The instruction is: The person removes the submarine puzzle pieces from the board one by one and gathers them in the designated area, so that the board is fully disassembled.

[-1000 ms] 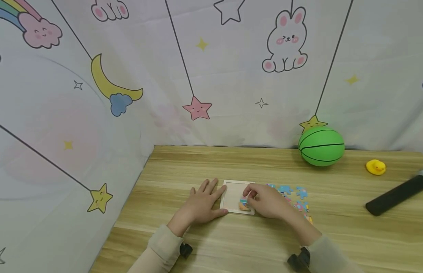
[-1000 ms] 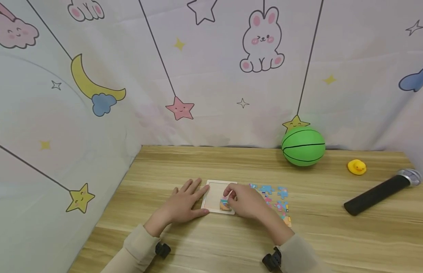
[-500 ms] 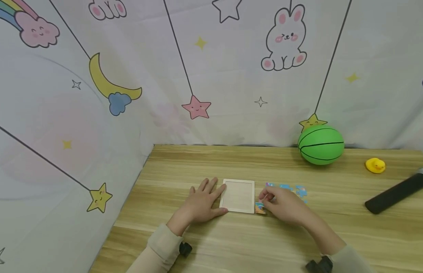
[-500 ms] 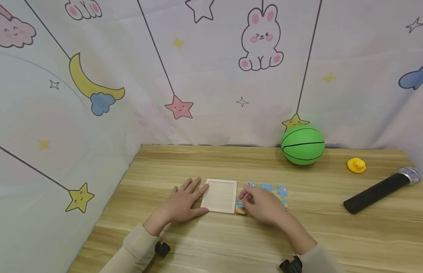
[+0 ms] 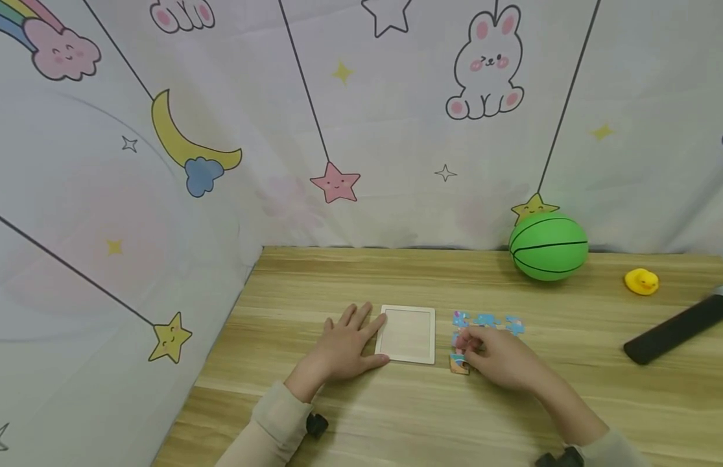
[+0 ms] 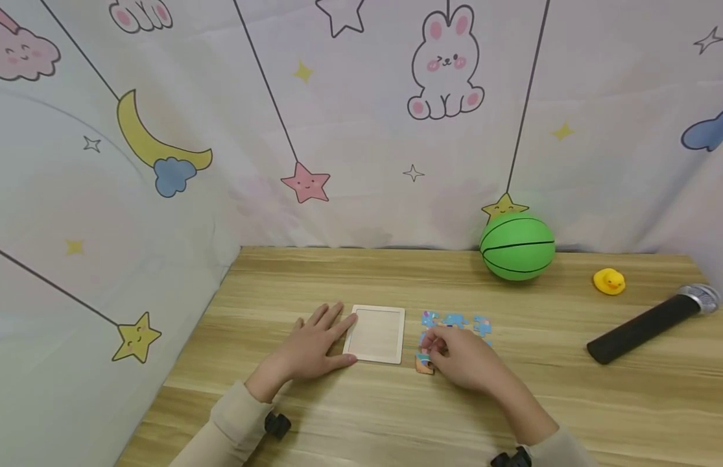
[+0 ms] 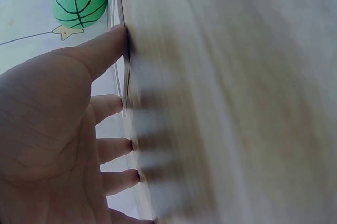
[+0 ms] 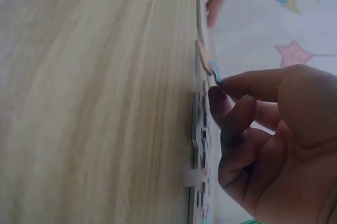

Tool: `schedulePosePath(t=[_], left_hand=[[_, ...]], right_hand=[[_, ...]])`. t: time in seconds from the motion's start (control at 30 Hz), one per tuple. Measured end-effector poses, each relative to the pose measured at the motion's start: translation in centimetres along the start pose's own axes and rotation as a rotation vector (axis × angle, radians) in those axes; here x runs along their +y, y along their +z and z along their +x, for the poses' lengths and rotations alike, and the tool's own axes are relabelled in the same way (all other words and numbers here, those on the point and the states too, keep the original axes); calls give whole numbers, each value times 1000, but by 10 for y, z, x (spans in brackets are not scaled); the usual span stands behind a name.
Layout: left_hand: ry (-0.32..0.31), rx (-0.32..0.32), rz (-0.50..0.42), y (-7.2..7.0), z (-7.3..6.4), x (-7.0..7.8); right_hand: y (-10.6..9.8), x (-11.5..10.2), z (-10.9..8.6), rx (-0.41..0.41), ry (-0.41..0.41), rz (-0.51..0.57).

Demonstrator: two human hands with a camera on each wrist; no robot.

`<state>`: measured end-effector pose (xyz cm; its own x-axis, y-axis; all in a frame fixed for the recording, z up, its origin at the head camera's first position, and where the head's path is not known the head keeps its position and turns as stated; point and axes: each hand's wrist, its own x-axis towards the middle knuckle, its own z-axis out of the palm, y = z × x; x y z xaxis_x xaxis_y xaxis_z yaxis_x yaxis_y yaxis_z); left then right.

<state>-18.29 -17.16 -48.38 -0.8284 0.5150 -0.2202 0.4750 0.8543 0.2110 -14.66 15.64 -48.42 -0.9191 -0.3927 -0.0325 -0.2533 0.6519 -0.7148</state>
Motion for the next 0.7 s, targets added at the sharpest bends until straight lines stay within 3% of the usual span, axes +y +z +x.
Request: schedulePosePath(t=[0.7], left_hand=[[-3,-11,-4,0,0,1]], right_hand=[[-6,3,-7,51,-23,-55]])
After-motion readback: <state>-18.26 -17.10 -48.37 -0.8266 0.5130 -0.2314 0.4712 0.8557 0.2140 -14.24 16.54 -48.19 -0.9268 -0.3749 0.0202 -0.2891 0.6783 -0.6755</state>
